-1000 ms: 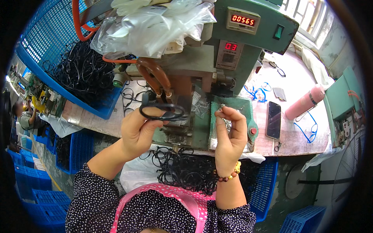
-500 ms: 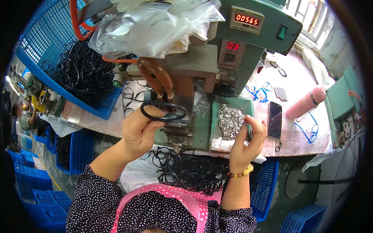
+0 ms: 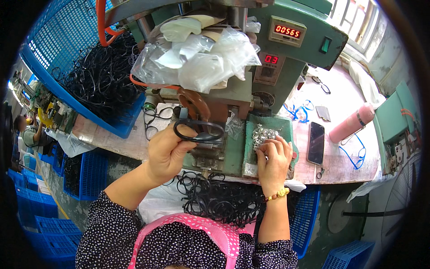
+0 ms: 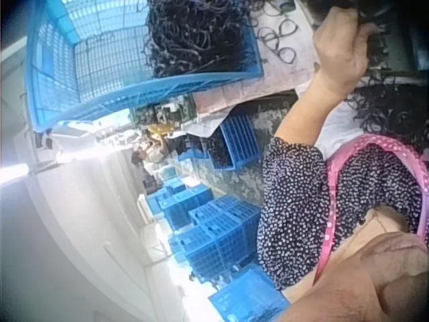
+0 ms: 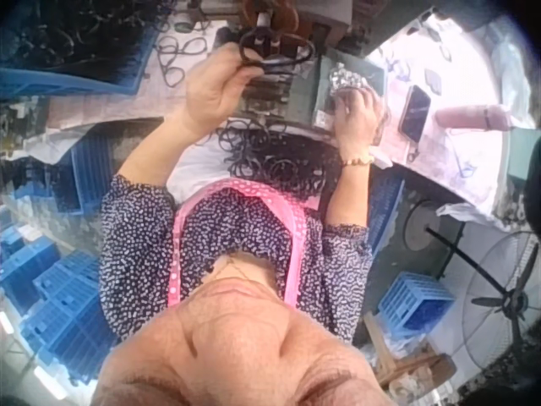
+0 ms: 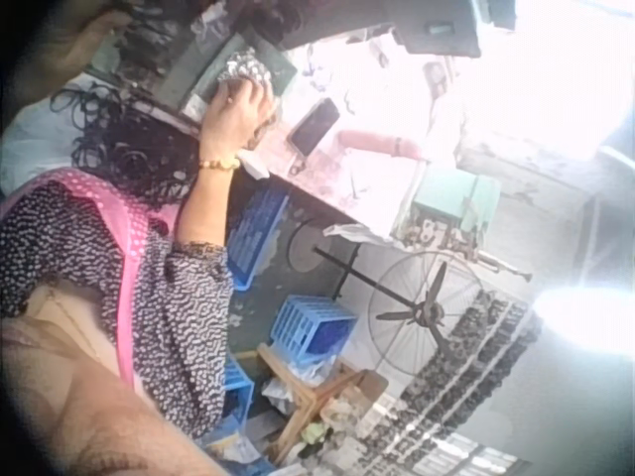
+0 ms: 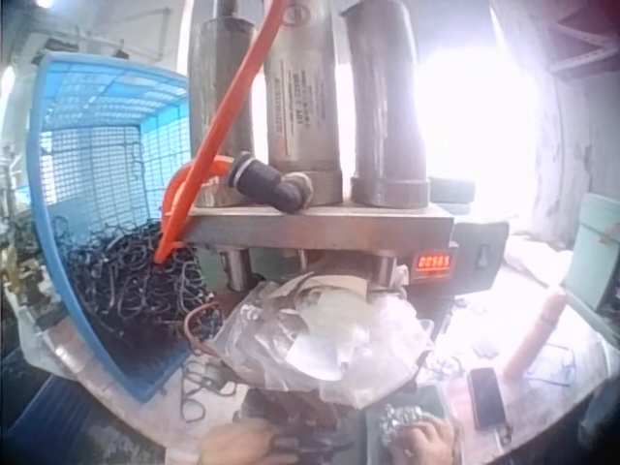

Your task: The person repeatedly picks black cables from a blue bin, places them into a press machine, and adds small metal components from a tray. The person operates the machine to crimp the components onto the cables and then drops the finished items onto a pile on the table.

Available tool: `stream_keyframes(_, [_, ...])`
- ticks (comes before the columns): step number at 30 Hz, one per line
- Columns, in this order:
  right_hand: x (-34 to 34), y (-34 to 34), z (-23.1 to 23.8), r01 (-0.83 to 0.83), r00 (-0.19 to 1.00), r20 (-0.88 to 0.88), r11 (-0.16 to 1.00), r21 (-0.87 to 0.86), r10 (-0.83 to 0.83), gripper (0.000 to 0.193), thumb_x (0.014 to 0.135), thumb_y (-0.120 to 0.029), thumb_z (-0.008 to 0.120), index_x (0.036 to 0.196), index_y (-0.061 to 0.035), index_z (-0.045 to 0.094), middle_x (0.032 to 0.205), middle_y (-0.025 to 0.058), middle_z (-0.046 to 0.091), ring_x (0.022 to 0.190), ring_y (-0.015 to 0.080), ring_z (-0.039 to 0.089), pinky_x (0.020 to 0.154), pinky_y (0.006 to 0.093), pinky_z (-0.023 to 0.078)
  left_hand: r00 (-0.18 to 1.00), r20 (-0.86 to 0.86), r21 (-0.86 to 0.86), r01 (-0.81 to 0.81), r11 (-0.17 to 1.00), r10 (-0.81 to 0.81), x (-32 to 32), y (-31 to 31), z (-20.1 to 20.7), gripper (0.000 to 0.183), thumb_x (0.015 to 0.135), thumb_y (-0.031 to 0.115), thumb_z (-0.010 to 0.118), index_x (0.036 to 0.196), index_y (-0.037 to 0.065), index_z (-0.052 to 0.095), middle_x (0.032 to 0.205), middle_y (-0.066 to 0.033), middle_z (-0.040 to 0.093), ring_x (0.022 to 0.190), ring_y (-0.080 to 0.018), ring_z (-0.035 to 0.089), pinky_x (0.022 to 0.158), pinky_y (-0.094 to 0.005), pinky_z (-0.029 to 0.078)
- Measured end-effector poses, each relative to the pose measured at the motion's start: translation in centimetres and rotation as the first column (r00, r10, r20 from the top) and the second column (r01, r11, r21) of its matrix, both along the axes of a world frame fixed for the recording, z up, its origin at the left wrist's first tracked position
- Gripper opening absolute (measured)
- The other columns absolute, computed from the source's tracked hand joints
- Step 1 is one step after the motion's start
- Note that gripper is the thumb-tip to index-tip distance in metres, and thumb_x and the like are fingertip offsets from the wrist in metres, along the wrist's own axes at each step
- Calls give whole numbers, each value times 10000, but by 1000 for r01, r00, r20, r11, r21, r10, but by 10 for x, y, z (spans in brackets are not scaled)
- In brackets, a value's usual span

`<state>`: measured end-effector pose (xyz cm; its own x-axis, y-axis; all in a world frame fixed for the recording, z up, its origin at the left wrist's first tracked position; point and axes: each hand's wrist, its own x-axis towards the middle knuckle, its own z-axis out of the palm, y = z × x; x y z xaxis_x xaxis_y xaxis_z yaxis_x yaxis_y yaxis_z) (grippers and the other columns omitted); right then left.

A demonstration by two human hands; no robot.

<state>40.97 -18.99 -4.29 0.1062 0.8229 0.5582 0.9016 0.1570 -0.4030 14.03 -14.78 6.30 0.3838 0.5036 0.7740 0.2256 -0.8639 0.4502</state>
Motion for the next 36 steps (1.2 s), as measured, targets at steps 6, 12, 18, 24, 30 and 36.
stream_keyframes(6, [-8, 8, -6, 49, 984, -176, 991, 127, -26, 51, 895, -74, 690, 940, -73, 667, 1022, 72, 707, 1062, 300, 646, 1112, 528, 391, 993, -55, -18, -110, 994, 109, -3, -9, -4, 228, 841, -30, 721, 1061, -7, 668, 919, -161, 667, 797, -350, 639, 680, -426, 510])
stream_keyframes(12, [-10, 1, -7, 82, 966, -255, 978, 190, -31, 59, 905, -30, 688, 962, -40, 677, 890, 83, 707, 826, 270, 679, 1069, 472, 441, 919, -5, 146, -391, 909, 395, -57, 11, -44, 298, 855, -34, 690, 1149, -2, 655, 1152, -178, 651, 1041, -349, 607, 917, -415, 489])
stream_keyframes(18, [-15, 3, -8, 94, 968, -249, 961, 259, -28, 48, 895, -17, 703, 932, -35, 679, 815, 69, 692, 720, 245, 659, 1043, 449, 455, 660, -450, -86, -703, 706, 602, -131, 79, -131, 451, 868, 78, 727, 1302, 60, 607, 1258, -162, 607, 1198, -370, 543, 1032, -465, 432])
stream_keyframes(24, [-15, 3, -8, 103, 963, -269, 965, 240, -36, 55, 879, -9, 709, 919, -36, 683, 798, 74, 690, 735, 260, 653, 989, 435, 478, 516, -635, -47, -769, 637, 576, -145, 95, -174, 468, 862, 116, 730, 1312, 125, 603, 1275, -147, 599, 1220, -362, 537, 1024, -459, 449])
stream_keyframes(30, [-16, 2, -8, 107, 957, -287, 964, 245, -33, 73, 858, 16, 710, 906, -35, 690, 798, 88, 689, 793, 290, 644, 877, 417, 487, 482, -727, -40, -740, 671, 489, -136, 100, -161, 457, 848, 102, 730, 1288, 132, 609, 1271, -135, 585, 1217, -361, 545, 1006, -457, 473])
stream_keyframes(36, [-15, 1, -8, 103, 959, -280, 970, 222, -38, 64, 861, 4, 711, 907, -36, 692, 805, 90, 693, 800, 279, 659, 887, 414, 493, 475, -601, 101, -752, 651, 642, -134, 97, -165, 492, 855, 102, 720, 1325, 121, 573, 1341, -137, 536, 1274, -364, 526, 1042, -457, 462])
